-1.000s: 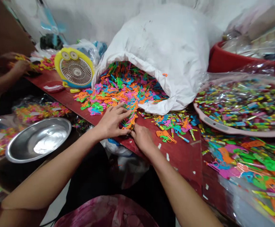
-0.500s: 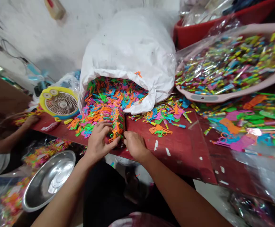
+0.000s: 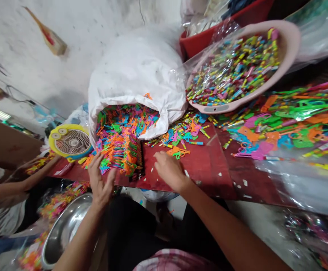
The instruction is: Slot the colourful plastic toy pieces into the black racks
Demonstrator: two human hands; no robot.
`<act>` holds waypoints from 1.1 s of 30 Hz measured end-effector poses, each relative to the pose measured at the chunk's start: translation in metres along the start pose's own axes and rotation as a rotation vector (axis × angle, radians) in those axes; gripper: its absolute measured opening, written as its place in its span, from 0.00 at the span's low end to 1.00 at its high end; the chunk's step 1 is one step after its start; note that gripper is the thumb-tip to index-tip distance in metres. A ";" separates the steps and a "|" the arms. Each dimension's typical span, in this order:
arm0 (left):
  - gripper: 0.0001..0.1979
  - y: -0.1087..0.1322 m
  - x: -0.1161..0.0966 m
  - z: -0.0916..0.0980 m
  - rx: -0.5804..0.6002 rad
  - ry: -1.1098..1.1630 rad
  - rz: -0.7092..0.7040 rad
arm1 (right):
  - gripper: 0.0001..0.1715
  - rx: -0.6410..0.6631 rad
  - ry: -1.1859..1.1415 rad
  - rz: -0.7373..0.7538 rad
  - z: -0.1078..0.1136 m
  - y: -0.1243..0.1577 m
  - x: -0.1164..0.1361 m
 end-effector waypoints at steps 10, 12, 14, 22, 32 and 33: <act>0.21 0.060 0.004 -0.049 -0.113 0.519 0.716 | 0.14 -0.119 0.393 -0.158 0.059 0.003 -0.058; 0.23 0.064 -0.005 -0.050 -0.180 0.466 0.680 | 0.14 -0.094 0.422 -0.132 0.061 0.000 -0.059; 0.22 0.070 -0.013 -0.051 -0.245 0.378 0.623 | 0.15 -0.021 0.485 -0.103 0.069 -0.005 -0.060; 0.13 0.083 -0.051 -0.078 0.015 -0.216 0.222 | 0.16 0.161 0.483 0.143 0.086 -0.043 -0.029; 0.07 0.071 -0.046 -0.074 0.223 -0.331 0.273 | 0.19 0.302 0.100 0.258 0.004 -0.112 0.053; 0.06 0.073 -0.040 -0.069 0.211 -0.292 0.281 | 0.20 0.290 0.086 0.250 -0.004 -0.117 0.055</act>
Point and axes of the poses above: each hand's wrist, its own y-axis away from the middle knuckle, its own z-axis out of the back of the hand, x = y × z, the point moved 1 cm from there along -y, towards the middle knuckle, and after that the axes turned 15 degrees about -z, right-handed, at the moved point
